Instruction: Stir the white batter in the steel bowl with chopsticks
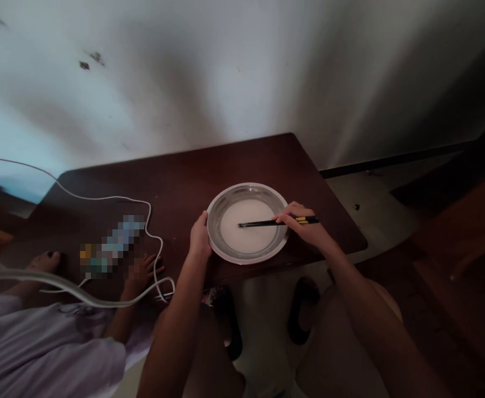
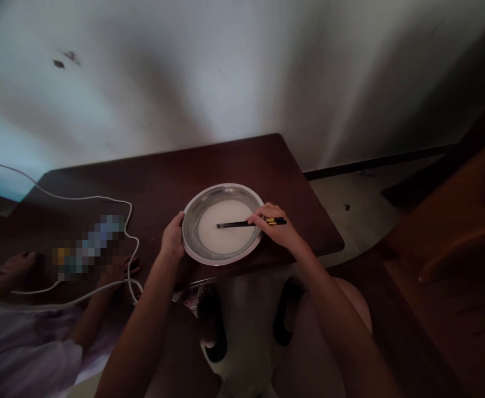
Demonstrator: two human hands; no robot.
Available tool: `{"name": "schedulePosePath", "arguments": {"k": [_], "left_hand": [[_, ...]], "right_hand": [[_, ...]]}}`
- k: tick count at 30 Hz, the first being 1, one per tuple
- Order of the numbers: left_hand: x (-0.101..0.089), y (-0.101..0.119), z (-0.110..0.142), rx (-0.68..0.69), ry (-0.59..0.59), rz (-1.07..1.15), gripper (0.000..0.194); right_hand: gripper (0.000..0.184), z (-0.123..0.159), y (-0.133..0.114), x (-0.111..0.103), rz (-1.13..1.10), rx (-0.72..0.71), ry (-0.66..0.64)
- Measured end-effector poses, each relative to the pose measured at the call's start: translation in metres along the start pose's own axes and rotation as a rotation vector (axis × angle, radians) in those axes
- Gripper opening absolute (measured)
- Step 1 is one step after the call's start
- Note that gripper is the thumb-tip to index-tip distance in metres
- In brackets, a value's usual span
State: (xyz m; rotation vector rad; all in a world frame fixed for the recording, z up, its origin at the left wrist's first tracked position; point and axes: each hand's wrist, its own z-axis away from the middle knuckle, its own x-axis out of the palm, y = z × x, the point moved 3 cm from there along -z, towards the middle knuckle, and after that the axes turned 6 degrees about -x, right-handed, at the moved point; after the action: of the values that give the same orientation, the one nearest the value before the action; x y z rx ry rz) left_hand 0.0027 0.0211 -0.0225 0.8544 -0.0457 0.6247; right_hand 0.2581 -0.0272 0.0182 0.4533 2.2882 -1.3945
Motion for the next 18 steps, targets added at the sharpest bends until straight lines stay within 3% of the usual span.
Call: {"name": "schedulePosePath", "arguments": {"k": [5, 8, 12, 16, 18], "left_hand": [[-0.003, -0.001, -0.005, 0.022, -0.012, -0.026, 0.022], [-0.003, -0.002, -0.007, 0.030, -0.016, -0.031, 0.022], [-0.002, -0.001, -0.005, 0.032, -0.001, -0.022, 0.021], [-0.002, -0.001, -0.004, 0.011, 0.005, -0.048, 0.023], [-0.002, -0.001, -0.004, 0.007, 0.000, -0.055, 0.024]], "right_hand": [[0.026, 0.000, 0.005, -0.012, -0.021, 0.047, 0.152], [0.029, 0.001, 0.004, -0.010, -0.090, 0.077, 0.103], [0.021, 0.000, 0.000, -0.002, -0.028, 0.018, -0.014], [0.025, 0.000, 0.003, -0.010, -0.039, 0.065, 0.116], [0.028, 0.001, 0.003, -0.011, -0.078, 0.084, 0.121]]}}
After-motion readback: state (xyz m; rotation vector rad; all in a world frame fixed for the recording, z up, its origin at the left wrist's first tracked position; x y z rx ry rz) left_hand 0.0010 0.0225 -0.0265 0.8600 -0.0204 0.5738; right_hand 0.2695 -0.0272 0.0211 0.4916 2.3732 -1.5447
